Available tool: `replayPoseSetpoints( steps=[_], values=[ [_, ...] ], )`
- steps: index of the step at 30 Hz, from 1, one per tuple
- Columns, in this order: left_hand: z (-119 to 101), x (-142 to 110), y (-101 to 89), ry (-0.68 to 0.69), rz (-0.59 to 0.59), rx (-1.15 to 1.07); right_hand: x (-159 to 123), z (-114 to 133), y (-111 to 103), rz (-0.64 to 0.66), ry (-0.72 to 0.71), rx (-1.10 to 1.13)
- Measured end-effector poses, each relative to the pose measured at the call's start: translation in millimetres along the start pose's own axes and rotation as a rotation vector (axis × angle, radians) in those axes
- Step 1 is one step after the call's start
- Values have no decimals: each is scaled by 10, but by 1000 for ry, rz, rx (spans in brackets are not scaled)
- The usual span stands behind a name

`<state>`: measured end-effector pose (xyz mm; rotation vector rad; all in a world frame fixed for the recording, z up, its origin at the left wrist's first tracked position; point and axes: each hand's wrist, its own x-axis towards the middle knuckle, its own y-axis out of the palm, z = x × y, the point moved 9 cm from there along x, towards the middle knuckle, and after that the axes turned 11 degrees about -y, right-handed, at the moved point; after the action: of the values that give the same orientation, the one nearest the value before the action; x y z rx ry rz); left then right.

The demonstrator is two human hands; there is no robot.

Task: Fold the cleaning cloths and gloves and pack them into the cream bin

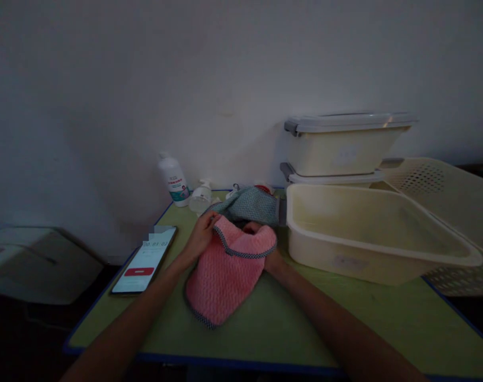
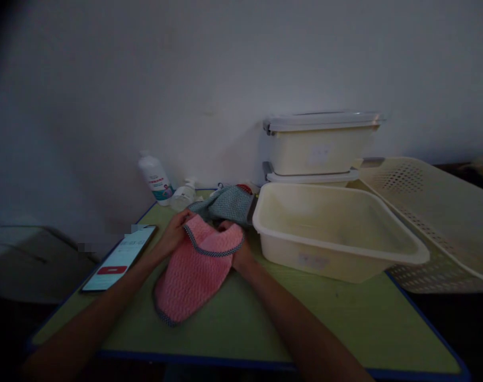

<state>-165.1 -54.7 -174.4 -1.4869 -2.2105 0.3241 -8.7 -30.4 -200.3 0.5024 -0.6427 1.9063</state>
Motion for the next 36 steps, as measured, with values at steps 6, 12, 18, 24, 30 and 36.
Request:
replayPoseSetpoints(
  steps=[6, 12, 18, 24, 30, 36],
  values=[
    [-19, -174, -309, 139, -280, 127, -3, -88, -93, -131, 160, 213],
    [-246, -311, -32, 261, 126, 192, 1, -48, 22, -77, 295, 431],
    [-154, -377, 212, 351, 367, 153, 69, 338, 157, 151, 34, 559],
    [-29, -324, 267, 350, 475, 171, 26, 573, 297, 386, -121, 473],
    [79, -25, -161, 112, 119, -123, 127, 647, 6, 138, -76, 333],
    [211, 37, -420, -25, -112, -139, 94, 612, -265, -150, 37, 217]
  ],
)
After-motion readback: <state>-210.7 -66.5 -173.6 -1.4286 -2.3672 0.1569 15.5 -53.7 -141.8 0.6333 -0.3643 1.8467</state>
